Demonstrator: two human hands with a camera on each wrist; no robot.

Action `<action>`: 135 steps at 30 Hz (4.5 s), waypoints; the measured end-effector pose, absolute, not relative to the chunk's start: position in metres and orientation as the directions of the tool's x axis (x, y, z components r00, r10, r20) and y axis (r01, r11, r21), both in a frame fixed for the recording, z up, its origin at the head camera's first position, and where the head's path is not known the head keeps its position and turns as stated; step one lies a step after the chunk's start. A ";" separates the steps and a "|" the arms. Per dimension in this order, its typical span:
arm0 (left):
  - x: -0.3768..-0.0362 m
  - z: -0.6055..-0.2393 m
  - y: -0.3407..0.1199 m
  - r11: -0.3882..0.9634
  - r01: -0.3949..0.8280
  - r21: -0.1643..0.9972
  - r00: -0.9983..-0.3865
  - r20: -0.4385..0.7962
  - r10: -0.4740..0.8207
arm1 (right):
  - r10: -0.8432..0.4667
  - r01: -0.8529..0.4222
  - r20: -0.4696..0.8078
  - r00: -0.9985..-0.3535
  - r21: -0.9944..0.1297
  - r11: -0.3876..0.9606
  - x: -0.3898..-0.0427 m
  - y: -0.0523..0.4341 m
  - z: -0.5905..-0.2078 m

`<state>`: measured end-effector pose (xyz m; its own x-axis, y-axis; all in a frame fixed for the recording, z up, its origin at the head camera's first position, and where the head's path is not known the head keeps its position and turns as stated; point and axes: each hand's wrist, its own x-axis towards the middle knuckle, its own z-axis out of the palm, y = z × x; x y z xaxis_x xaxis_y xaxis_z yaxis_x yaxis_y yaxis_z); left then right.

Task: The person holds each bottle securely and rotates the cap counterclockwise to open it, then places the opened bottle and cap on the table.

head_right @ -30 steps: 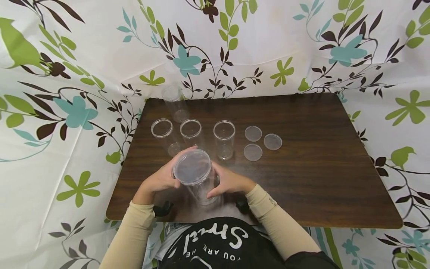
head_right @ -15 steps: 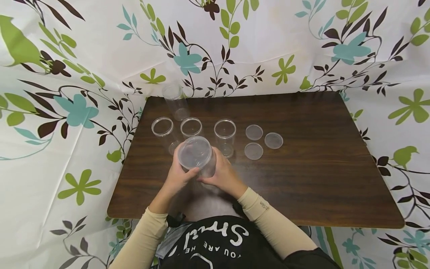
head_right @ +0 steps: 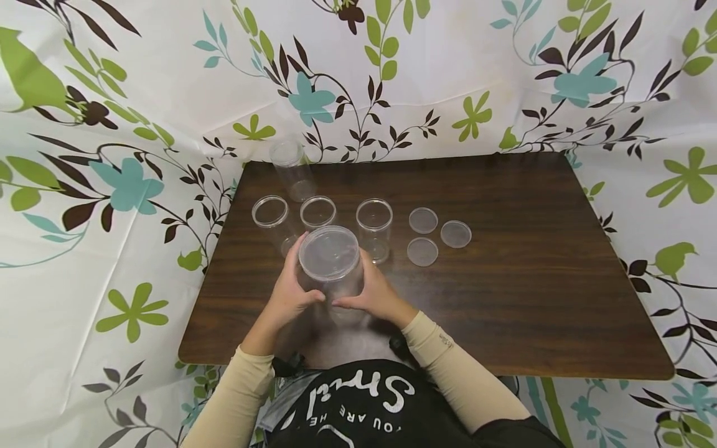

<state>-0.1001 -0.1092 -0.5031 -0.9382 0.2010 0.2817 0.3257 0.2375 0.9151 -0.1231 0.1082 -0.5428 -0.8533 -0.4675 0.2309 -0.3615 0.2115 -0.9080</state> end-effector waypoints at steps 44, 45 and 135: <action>-0.095 -0.490 -0.107 0.263 0.255 0.930 -0.966 0.231 0.120 | -0.433 -0.443 0.273 -0.859 -0.820 0.361 -0.115 0.100 -0.547; -0.096 -0.490 -0.112 0.222 0.269 0.937 -0.958 0.237 0.159 | -0.465 -0.425 0.252 -0.848 -0.848 0.317 -0.115 0.103 -0.545; -0.101 -0.493 -0.110 0.112 0.272 0.956 -0.958 0.257 0.128 | -0.411 -0.420 0.276 -0.869 -0.850 0.317 -0.121 0.095 -0.532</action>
